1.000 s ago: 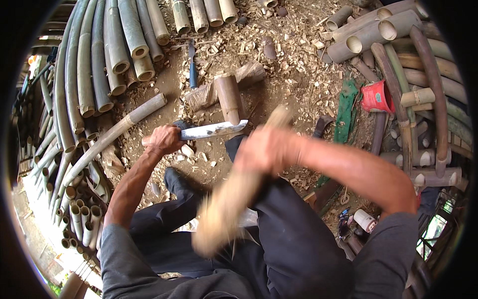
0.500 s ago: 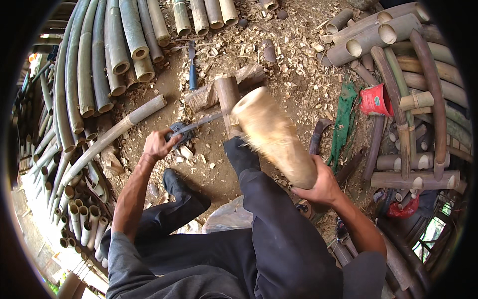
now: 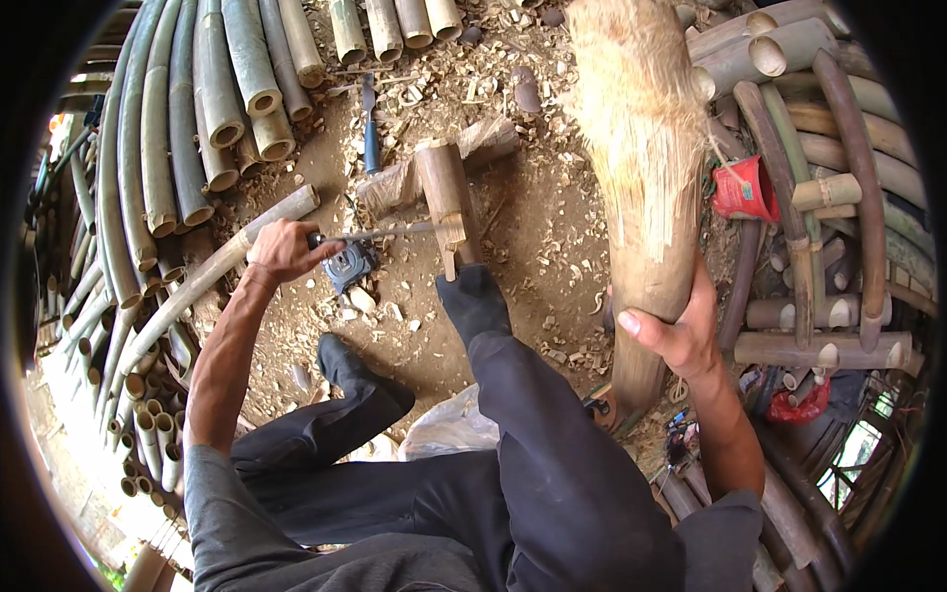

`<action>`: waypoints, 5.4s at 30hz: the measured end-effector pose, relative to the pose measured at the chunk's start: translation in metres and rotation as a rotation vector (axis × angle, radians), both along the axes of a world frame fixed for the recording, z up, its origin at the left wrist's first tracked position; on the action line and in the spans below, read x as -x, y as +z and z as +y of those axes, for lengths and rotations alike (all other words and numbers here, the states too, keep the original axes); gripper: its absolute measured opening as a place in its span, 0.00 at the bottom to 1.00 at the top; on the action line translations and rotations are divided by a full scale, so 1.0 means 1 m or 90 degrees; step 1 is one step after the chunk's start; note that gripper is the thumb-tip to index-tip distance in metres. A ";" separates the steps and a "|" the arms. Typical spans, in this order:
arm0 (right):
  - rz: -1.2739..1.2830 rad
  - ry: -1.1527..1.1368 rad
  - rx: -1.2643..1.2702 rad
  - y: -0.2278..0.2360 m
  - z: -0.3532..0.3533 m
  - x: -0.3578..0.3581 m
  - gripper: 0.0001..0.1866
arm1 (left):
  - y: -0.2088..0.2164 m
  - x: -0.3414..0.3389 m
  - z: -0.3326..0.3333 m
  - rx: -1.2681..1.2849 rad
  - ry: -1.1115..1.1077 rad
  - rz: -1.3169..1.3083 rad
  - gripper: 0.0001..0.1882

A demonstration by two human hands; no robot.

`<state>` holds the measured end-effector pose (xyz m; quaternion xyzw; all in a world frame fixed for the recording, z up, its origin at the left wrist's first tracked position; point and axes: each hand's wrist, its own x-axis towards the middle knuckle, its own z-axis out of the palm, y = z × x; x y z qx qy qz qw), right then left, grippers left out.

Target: The person sits on the ground and uses a knife to carve and smooth the ends of bamboo segments. They use a wooden mallet to tap the bamboo pieces and a hand saw to cut them to size. The person handles multiple bamboo pieces, shaping them one by one.

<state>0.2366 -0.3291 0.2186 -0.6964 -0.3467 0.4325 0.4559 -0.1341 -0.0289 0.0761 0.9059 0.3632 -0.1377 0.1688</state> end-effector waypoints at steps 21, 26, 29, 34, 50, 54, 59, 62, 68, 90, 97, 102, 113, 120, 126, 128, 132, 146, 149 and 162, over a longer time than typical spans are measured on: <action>0.029 0.033 -0.073 -0.016 0.046 0.034 0.45 | -0.005 0.002 0.004 0.009 0.061 0.060 0.42; -0.137 0.076 -0.255 -0.069 0.054 0.050 0.46 | -0.009 0.003 0.002 0.017 0.066 0.055 0.41; -0.417 0.190 -0.004 -0.102 0.059 0.062 0.51 | -0.015 0.000 0.003 0.021 0.080 0.040 0.41; -0.303 0.086 -0.190 -0.034 0.111 0.051 0.43 | -0.018 0.007 0.009 0.060 0.091 0.111 0.48; -0.342 -0.093 -0.379 -0.049 0.111 0.032 0.42 | -0.028 -0.008 0.023 0.134 0.074 0.088 0.49; -0.368 0.283 0.203 -0.094 0.079 0.054 0.53 | -0.035 -0.001 0.023 0.102 0.116 0.172 0.47; -0.342 0.043 -0.196 -0.032 0.111 0.028 0.48 | -0.006 -0.009 0.001 0.185 0.108 0.166 0.37; -0.286 -0.063 -0.342 -0.014 0.118 0.018 0.45 | -0.051 0.048 -0.059 -0.252 -0.031 -0.262 0.21; -0.195 0.004 -0.189 -0.026 0.095 0.012 0.47 | -0.031 0.027 -0.095 -0.123 0.078 -0.138 0.20; -0.790 0.817 -0.175 -0.073 0.104 0.034 0.40 | -0.063 0.032 -0.071 -0.049 0.109 -0.009 0.15; -0.845 0.850 0.077 -0.091 0.123 0.005 0.36 | -0.064 0.018 -0.065 -0.054 0.098 -0.040 0.15; -0.570 0.828 -0.233 -0.042 0.072 0.064 0.41 | -0.060 0.023 -0.061 -0.009 0.108 0.024 0.19; -0.613 0.705 -0.077 -0.038 0.055 0.037 0.49 | -0.061 0.016 -0.017 0.238 0.182 -0.237 0.28; -0.363 0.463 0.034 -0.045 0.018 0.025 0.49 | -0.010 -0.003 0.038 0.280 0.179 -0.135 0.40; -0.229 0.177 -0.024 -0.031 0.046 0.006 0.50 | -0.019 -0.014 0.038 0.155 -0.039 0.013 0.41; -0.223 0.137 -0.119 -0.033 0.060 0.013 0.49 | -0.023 -0.010 0.038 0.110 -0.027 0.027 0.40; -0.303 0.041 -0.263 -0.097 0.061 0.035 0.50 | -0.021 -0.017 0.021 0.065 0.007 0.033 0.37; -0.489 0.399 0.204 -0.101 0.096 0.035 0.48 | -0.033 -0.005 0.020 0.119 0.051 0.146 0.36; -0.476 0.266 0.043 -0.081 0.099 0.031 0.51 | -0.050 0.023 -0.016 -0.121 -0.076 -0.096 0.25; -0.532 0.424 -0.308 -0.088 0.092 0.021 0.50 | -0.053 0.010 -0.054 -0.059 0.054 -0.045 0.17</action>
